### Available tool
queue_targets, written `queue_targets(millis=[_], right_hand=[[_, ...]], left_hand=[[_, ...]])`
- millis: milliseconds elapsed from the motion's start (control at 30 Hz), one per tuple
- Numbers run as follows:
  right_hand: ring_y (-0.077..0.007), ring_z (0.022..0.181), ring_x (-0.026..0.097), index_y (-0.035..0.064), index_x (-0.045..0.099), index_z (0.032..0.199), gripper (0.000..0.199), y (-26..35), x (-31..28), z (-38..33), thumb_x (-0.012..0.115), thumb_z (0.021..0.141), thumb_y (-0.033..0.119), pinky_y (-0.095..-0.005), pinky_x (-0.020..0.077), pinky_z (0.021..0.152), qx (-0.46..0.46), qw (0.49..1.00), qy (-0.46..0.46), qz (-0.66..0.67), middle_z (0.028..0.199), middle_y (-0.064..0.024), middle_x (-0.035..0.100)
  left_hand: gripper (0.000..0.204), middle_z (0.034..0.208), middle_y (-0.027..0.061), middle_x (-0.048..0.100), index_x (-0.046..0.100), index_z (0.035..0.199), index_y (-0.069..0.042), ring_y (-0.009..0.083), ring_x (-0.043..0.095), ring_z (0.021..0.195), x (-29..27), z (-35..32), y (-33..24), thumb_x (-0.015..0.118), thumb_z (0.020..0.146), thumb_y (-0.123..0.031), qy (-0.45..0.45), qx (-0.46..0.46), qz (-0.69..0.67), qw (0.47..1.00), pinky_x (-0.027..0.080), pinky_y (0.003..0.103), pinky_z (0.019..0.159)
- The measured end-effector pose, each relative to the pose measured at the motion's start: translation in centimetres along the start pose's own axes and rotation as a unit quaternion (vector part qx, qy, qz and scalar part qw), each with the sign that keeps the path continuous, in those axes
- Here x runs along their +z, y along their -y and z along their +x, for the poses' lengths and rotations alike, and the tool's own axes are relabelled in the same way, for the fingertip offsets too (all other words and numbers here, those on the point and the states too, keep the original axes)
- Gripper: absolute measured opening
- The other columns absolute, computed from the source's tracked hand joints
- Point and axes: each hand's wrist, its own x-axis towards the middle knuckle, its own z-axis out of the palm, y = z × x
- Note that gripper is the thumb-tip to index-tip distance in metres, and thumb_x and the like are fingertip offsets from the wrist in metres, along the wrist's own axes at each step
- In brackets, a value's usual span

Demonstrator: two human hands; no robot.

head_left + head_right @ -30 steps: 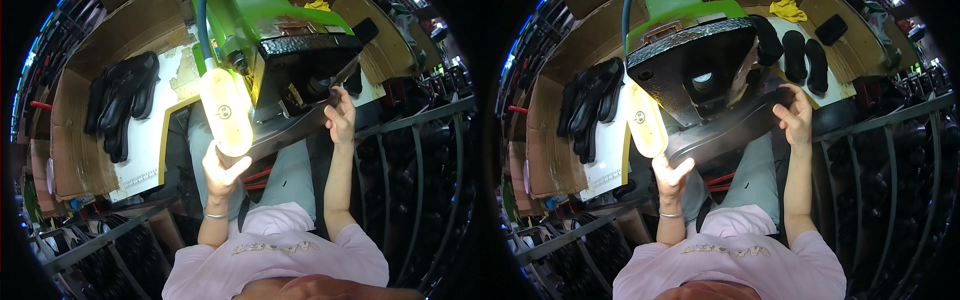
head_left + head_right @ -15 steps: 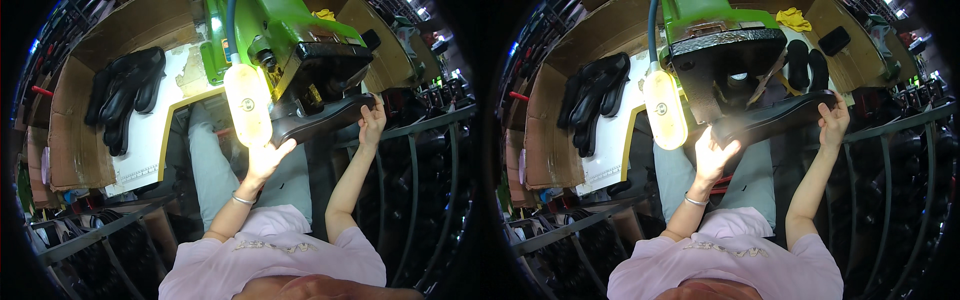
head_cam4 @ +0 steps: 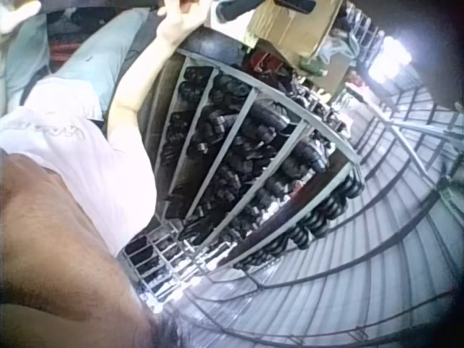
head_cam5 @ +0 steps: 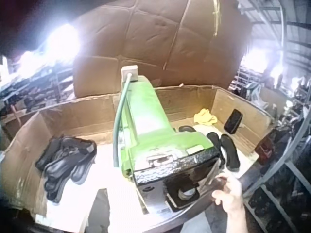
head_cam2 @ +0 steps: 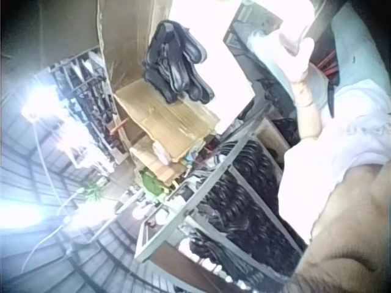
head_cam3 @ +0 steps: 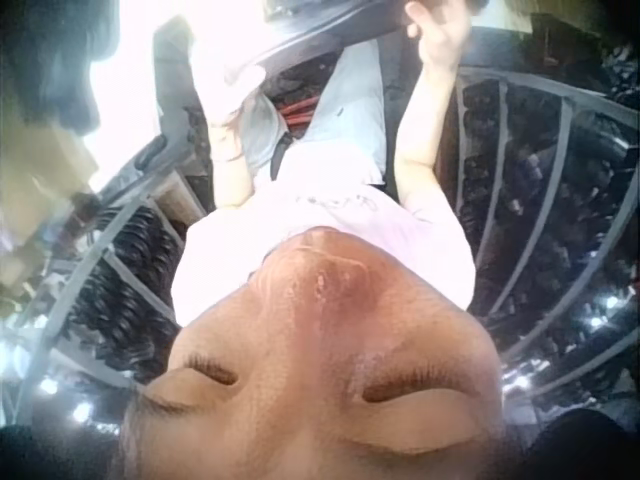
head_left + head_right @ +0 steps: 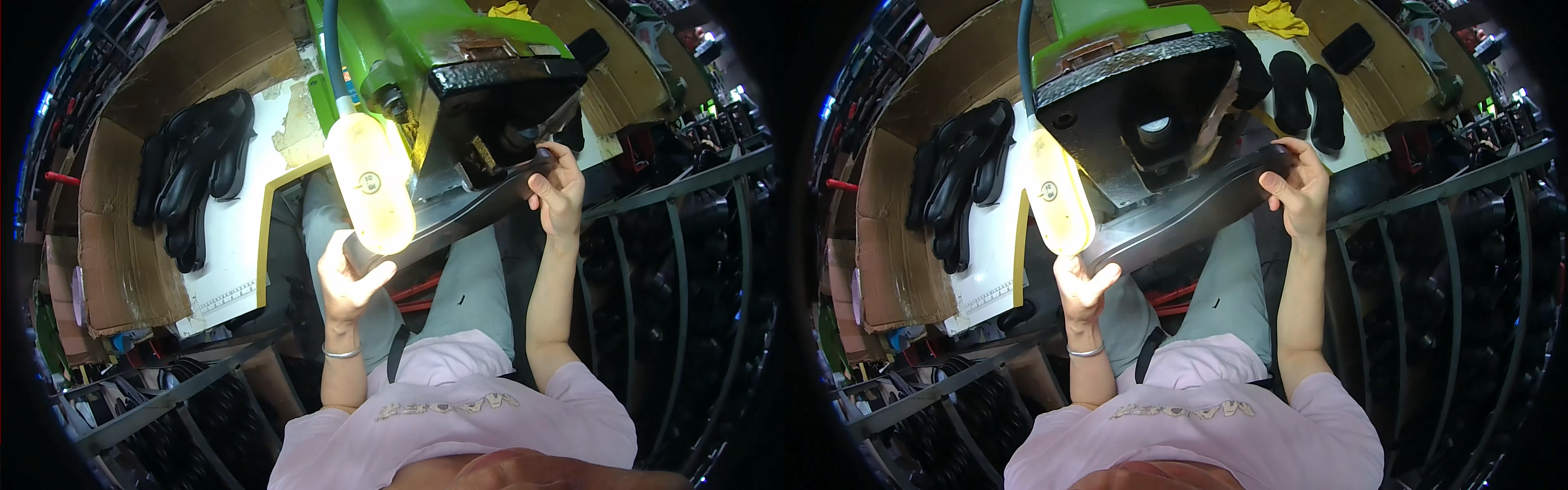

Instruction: The person repeatedly presses the sole of a black shoe against a rotating grinding wheel on a green machine to smooth or shape it. They handle several shoes one at a time, rotating each to grind different areas of the sole before placing them on a nearby surface.

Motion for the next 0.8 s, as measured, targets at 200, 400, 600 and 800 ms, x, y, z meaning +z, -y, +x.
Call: queue_targets(millis=[200, 400, 600, 800], right_hand=[[-0.0049, 0.067, 0.056, -0.0022, 0.055, 0.118, 0.045, -1.4, -0.5, 0.1, 0.076, 0.079, 0.006, -0.0146, 0.0384, 0.041, 0.027, 0.999, -0.034, 0.032, 0.098, -0.0074, 0.062], [-0.0073, 0.068, 0.057, -0.0016, 0.051, 0.117, 0.044, -2.5, 1.5, -1.4, 0.075, 0.080, 0.003, -0.0156, 0.0394, 0.039, 0.054, 0.996, 0.004, 0.073, 0.098, -0.0090, 0.061], [-0.0075, 0.067, 0.057, -0.0017, 0.051, 0.115, 0.044, -2.7, 3.7, -2.1, 0.075, 0.079, 0.001, -0.0160, 0.0368, 0.038, 0.076, 0.993, 0.007, 0.085, 0.098, -0.0092, 0.061], [-0.0062, 0.065, 0.055, -0.0015, 0.051, 0.115, 0.046, -3.9, 6.6, -3.1, 0.077, 0.076, 0.000, -0.0175, 0.0381, 0.042, 0.094, 0.992, 0.023, 0.078, 0.093, -0.0073, 0.063]], left_hand=[[0.044, 0.098, 0.0076, 0.065, 0.058, 0.107, 0.003, 0.0136, 0.061, 0.089, 1.3, 0.5, 0.5, 0.080, 0.069, -0.005, -0.043, 0.033, 0.009, 0.999, 0.048, 0.028, 0.083], [0.041, 0.087, 0.0047, 0.064, 0.059, 0.098, 0.002, 0.0116, 0.059, 0.078, -0.5, 0.3, -0.3, 0.078, 0.066, -0.015, -0.116, 0.052, 0.023, 0.992, 0.047, 0.026, 0.073], [0.046, 0.090, 0.0050, 0.063, 0.057, 0.102, 0.002, 0.0120, 0.058, 0.081, -1.7, -0.6, -1.0, 0.079, 0.066, -0.016, -0.141, 0.030, -0.015, 0.989, 0.047, 0.025, 0.077], [0.049, 0.099, 0.0062, 0.059, 0.054, 0.111, 0.002, 0.0130, 0.056, 0.089, -5.4, -3.6, -0.4, 0.077, 0.071, -0.014, -0.146, 0.000, -0.008, 0.989, 0.045, 0.026, 0.084]])
